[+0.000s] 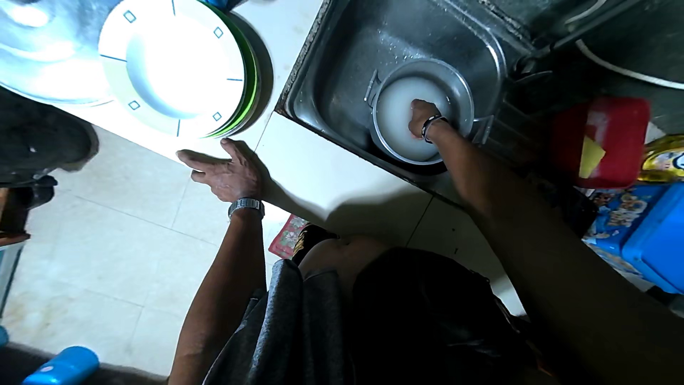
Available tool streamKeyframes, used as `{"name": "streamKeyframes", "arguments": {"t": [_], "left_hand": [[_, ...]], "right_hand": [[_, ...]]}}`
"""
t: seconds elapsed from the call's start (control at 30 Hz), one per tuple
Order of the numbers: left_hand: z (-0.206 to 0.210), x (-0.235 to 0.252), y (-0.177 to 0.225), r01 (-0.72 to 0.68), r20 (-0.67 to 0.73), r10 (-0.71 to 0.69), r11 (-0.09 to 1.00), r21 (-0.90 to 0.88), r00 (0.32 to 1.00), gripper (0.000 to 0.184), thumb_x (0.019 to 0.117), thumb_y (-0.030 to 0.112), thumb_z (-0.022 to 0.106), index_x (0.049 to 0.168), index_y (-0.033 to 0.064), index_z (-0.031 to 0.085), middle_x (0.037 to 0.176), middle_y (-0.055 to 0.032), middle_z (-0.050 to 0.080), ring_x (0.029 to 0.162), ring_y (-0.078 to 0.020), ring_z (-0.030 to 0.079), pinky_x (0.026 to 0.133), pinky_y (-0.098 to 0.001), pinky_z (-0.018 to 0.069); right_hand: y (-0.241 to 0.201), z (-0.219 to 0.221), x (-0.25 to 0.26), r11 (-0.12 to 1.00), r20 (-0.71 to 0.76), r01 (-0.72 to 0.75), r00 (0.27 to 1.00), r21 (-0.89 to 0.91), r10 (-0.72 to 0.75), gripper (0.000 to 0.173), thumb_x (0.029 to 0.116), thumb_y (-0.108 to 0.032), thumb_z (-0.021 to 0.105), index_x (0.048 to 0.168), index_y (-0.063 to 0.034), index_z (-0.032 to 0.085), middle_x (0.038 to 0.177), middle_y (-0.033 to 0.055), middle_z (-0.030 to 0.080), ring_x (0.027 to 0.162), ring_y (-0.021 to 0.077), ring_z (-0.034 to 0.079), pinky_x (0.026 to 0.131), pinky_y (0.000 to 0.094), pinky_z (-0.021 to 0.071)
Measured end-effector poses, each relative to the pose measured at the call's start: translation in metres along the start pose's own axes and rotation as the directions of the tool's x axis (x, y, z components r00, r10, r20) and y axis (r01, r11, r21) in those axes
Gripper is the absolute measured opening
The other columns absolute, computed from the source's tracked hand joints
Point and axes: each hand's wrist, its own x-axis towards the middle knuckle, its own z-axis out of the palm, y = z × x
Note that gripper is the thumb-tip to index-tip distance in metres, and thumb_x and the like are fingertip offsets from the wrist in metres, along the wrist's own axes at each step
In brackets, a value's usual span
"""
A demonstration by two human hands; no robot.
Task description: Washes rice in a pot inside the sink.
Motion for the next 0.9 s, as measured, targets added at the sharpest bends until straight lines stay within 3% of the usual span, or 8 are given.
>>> {"name": "streamKeyframes", "arguments": {"t": [0.23,0.3,0.4,0.47,0.53,0.6,0.73,0.9], "left_hand": [[0.001,0.001,0.0,-0.001,-0.003,0.001,1.0,-0.001,1.0,0.091,0.0969,0.071,0.041,0.167,0.0218,0.008,0.156,-0.023,0.04,0.119,-0.0348,0.065,0.087,-0.0498,0.0576],[0.0,0.0,0.001,0.005,0.001,-0.005,1.0,-0.002,1.0,0.091,0.0969,0.07,0.041,0.167,0.0219,0.008,0.157,-0.0224,0.04,0.118,-0.0344,0.065,0.087,-0.0497,0.0575],[-0.001,-0.001,0.001,0.003,0.01,-0.003,1.0,-0.017,1.0,0.093,0.0961,0.071,0.043,0.166,0.0211,0.008,0.156,-0.0228,0.04,0.116,-0.0353,0.066,0.087,-0.0512,0.0578],[-0.002,-0.001,0.002,-0.002,0.016,0.003,1.0,-0.017,1.0,0.093,0.0963,0.071,0.042,0.166,0.0205,0.008,0.156,-0.0234,0.041,0.116,-0.0363,0.066,0.086,-0.0522,0.0578],[-0.002,-0.001,0.001,-0.007,0.014,0.007,1.0,-0.015,1.0,0.092,0.0963,0.071,0.042,0.166,0.0203,0.009,0.155,-0.0237,0.041,0.116,-0.0365,0.066,0.087,-0.0526,0.0574],[-0.002,-0.001,0.001,-0.009,0.01,0.009,1.0,-0.004,1.0,0.093,0.0959,0.072,0.041,0.167,0.0208,0.009,0.155,-0.0236,0.042,0.116,-0.0359,0.066,0.087,-0.0517,0.0575],[-0.006,-0.004,0.003,-0.013,0.018,0.014,1.0,-0.016,1.0,0.092,0.0967,0.071,0.042,0.167,0.0202,0.008,0.156,-0.0251,0.039,0.12,-0.0385,0.063,0.09,-0.0533,0.0564],[-0.005,-0.005,0.002,-0.023,0.008,0.023,1.0,-0.003,1.0,0.093,0.097,0.071,0.041,0.166,0.0184,0.008,0.155,-0.026,0.04,0.12,-0.0399,0.063,0.09,-0.0539,0.0566]], "right_hand": [[0.002,0.001,0.0,1.0,-0.007,0.004,1.0,0.007,-0.004,0.055,0.0853,0.005,0.065,0.139,0.0051,0.05,0.133,0.0303,0.06,0.122,0.0457,0.062,0.097,0.0633,0.0508],[0.005,0.0,-0.003,0.999,-0.005,0.006,1.0,0.053,-0.006,0.049,0.086,0.006,0.063,0.134,0.0039,0.052,0.128,0.0297,0.062,0.11,0.0432,0.067,0.09,0.0613,0.0547],[0.019,-0.012,-0.016,0.975,0.018,0.036,0.999,0.22,-0.041,0.034,0.0983,-0.004,0.059,0.132,0.0009,0.054,0.119,0.0251,0.065,0.085,0.0346,0.072,0.075,0.0521,0.0605],[0.035,-0.025,-0.034,0.904,0.0,0.091,0.995,0.417,-0.101,0.031,0.1019,-0.013,0.064,0.129,-0.0035,0.052,0.111,0.0155,0.067,0.068,0.0234,0.068,0.06,0.0402,0.0589],[0.051,-0.038,-0.061,0.76,-0.029,0.191,0.975,0.621,-0.221,0.022,0.1014,-0.005,0.06,0.121,-0.0073,0.05,0.11,0.0068,0.075,0.055,0.0104,0.062,0.047,0.0261,0.0498],[0.067,-0.044,-0.083,0.556,-0.077,0.283,0.928,0.781,-0.364,0.018,0.1004,0.0,0.055,0.113,-0.0094,0.047,0.109,0.0051,0.077,0.051,0.0034,0.057,0.044,0.0188,0.0435],[0.081,-0.039,-0.101,0.314,-0.164,0.336,0.87,0.888,-0.466,0.016,0.099,0.0,0.052,0.108,-0.0119,0.046,0.109,0.0052,0.077,0.05,0.0016,0.058,0.043,0.0163,0.0435],[0.074,-0.029,-0.099,0.282,-0.139,0.274,0.898,0.919,-0.417,0.015,0.0994,0.001,0.053,0.106,-0.0104,0.047,0.105,0.0089,0.077,0.051,0.0058,0.06,0.044,0.0186,0.0453]]}}
